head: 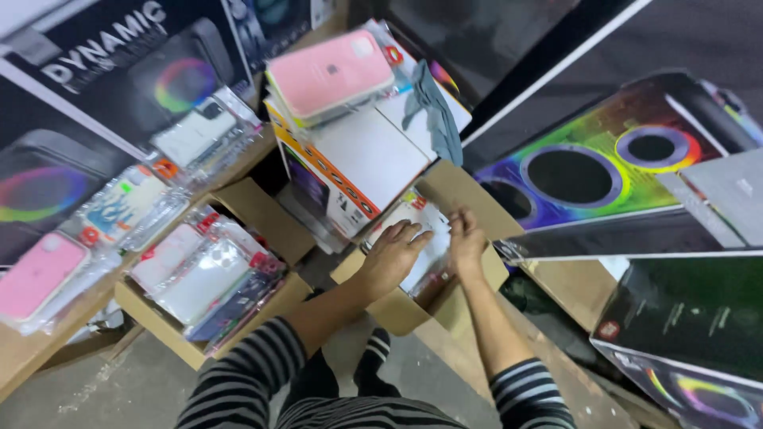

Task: Sort and clean phone cases in a stockroom setting.

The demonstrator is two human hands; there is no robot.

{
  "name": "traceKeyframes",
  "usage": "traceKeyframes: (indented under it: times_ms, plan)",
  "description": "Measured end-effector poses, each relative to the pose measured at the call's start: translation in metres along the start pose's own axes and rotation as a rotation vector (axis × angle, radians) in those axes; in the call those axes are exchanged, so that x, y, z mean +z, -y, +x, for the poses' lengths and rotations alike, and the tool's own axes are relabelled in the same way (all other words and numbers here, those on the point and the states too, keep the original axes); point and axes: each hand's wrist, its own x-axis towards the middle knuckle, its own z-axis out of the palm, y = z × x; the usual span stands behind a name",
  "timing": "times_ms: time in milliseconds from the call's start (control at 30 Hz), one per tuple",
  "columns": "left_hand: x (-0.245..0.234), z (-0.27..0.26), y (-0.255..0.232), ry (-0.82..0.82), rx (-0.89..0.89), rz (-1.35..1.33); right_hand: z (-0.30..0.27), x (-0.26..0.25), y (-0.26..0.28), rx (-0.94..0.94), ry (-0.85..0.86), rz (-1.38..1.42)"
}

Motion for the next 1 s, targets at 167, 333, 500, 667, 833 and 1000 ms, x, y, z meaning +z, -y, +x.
traceKeyframes:
  times_ms: [167, 333, 500, 667, 833, 1000]
  plan:
    - [-0.153, 0.091, 0.038, -0.374, -0.041, 0.115, 0.021, -0.044, 0.193, -0.618, -0.126, 0.043]
    - [-0.192, 0.133, 0.138, -0.394, -0.096, 0.354, 0.073, 0.006, 0.246, -0.805, -0.219, -0.122]
    - [-0.195, 0.154, 0.179, 0.328, -0.574, 0.325, 0.116, 0.069, 0.218, -0.499, 0.051, -0.677]
    - [-0.181, 0.148, 0.190, 0.146, -0.485, 0.294, 0.124, 0.065, 0.200, -0.707, -0.120, -0.562]
    - [-0.207, 0.133, 0.139, -0.210, -0.239, 0.391, 0.094, -0.015, 0.220, -0.559, -0.175, -0.193]
    - [-0.240, 0.109, 0.048, 0.028, -0.188, -0.112, 0.025, -0.108, 0.289, -0.584, -0.172, 0.497]
